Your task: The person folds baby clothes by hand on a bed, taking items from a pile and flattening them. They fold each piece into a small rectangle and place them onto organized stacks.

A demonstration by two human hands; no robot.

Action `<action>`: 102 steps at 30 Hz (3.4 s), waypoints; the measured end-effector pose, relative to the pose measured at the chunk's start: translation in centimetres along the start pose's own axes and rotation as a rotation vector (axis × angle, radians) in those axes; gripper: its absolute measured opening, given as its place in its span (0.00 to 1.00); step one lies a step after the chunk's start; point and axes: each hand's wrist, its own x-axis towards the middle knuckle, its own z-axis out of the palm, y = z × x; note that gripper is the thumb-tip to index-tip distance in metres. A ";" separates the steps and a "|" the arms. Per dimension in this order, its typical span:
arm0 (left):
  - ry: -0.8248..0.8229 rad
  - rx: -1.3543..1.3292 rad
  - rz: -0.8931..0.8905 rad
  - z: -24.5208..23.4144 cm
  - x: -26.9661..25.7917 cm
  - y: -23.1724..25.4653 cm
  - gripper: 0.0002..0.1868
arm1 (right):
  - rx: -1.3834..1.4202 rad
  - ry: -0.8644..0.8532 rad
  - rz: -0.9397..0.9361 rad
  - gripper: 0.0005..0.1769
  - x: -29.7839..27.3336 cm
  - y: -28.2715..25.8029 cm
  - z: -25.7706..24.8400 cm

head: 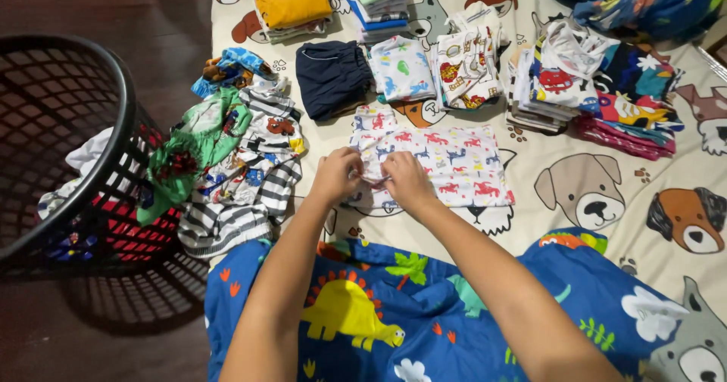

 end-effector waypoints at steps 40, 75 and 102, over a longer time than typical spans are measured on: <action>0.121 0.338 -0.435 10.8 6.4 -0.6 0.46 | -0.349 -0.393 0.510 0.36 -0.8 17.9 -4.1; 0.334 0.375 -0.361 1.5 -0.1 2.5 0.10 | -0.298 0.077 0.375 0.14 -7.2 12.1 -11.7; -0.149 0.542 -0.297 7.2 0.0 5.7 0.33 | -0.446 -0.471 0.669 0.35 -7.1 11.1 -9.2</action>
